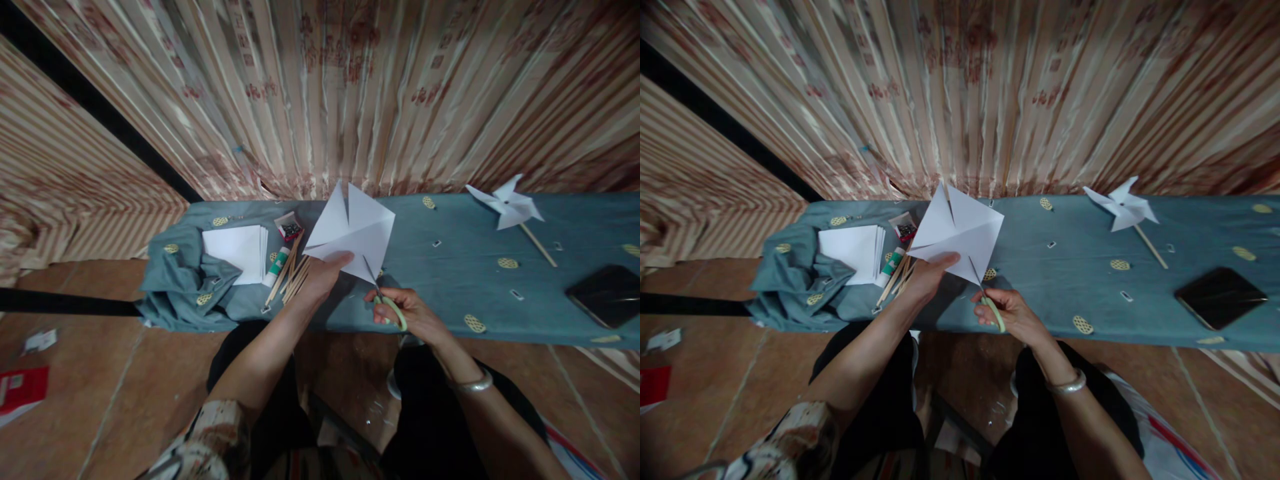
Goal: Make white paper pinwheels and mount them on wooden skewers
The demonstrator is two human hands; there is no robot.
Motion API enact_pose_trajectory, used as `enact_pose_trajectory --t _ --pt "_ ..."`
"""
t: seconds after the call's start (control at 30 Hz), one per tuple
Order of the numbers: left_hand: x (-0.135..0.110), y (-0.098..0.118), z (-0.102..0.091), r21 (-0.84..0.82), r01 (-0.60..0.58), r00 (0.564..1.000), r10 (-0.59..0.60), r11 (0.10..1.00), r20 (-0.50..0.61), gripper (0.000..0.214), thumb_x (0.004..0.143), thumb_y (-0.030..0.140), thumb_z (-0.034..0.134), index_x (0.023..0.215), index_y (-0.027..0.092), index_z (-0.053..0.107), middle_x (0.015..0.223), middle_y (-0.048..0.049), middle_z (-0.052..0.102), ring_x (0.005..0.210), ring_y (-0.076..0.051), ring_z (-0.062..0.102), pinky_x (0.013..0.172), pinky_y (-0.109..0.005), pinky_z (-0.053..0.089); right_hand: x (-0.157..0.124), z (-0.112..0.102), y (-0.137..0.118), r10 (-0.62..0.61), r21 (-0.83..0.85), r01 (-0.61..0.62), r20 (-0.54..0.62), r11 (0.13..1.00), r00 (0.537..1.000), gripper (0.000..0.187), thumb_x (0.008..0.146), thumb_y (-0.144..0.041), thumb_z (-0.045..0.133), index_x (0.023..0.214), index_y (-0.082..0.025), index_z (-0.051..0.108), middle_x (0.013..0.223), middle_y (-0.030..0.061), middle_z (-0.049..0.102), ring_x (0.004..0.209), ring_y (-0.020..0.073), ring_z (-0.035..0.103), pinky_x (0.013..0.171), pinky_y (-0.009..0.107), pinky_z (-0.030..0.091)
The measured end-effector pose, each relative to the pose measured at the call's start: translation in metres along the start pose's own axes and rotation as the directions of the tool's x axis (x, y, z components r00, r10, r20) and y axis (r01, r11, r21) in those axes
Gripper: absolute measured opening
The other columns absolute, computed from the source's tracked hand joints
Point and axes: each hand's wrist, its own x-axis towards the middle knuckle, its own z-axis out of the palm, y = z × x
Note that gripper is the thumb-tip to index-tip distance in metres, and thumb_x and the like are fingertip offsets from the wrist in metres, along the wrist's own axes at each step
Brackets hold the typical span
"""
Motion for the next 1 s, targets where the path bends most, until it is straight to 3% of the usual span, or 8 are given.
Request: enact_pose_trajectory --t 0.27,0.73,1.0 --pt "0.001 -0.002 -0.002 -0.051 -0.059 0.997 0.061 0.997 0.051 0.05 0.063 0.026 0.081 0.111 0.018 0.068 0.102 -0.0072 0.076 0.093 -0.024 0.071 0.093 -0.039 0.053 -0.001 0.003 -0.004 0.039 0.041 -0.038 -0.014 0.998 0.999 0.053 0.057 -0.06 0.084 0.084 -0.018 0.069 0.058 -0.0033 0.061 0.05 0.0094 0.055 0.049 0.023 0.046" --pt "-0.008 0.003 0.007 -0.056 -0.033 0.998 0.037 0.998 0.059 0.054 0.058 0.02 0.078 0.111 0.016 0.069 0.106 -0.0105 0.075 0.097 -0.026 0.069 0.095 -0.041 0.05 0.001 0.004 -0.001 0.024 0.065 -0.022 -0.034 0.998 0.999 0.057 0.057 -0.064 0.083 0.087 -0.017 0.069 0.06 -0.0019 0.063 0.055 0.011 0.059 0.055 0.023 0.049" --pt "-0.009 0.007 0.008 -0.072 -0.014 0.995 0.021 0.997 0.094 0.054 0.057 0.02 0.078 0.11 0.016 0.069 0.106 -0.0099 0.075 0.096 -0.026 0.069 0.095 -0.041 0.05 0.001 0.005 -0.003 0.016 0.056 -0.012 -0.059 0.998 0.998 0.053 0.054 -0.06 0.086 0.081 -0.018 0.068 0.055 -0.003 0.062 0.049 0.0093 0.055 0.05 0.022 0.046"
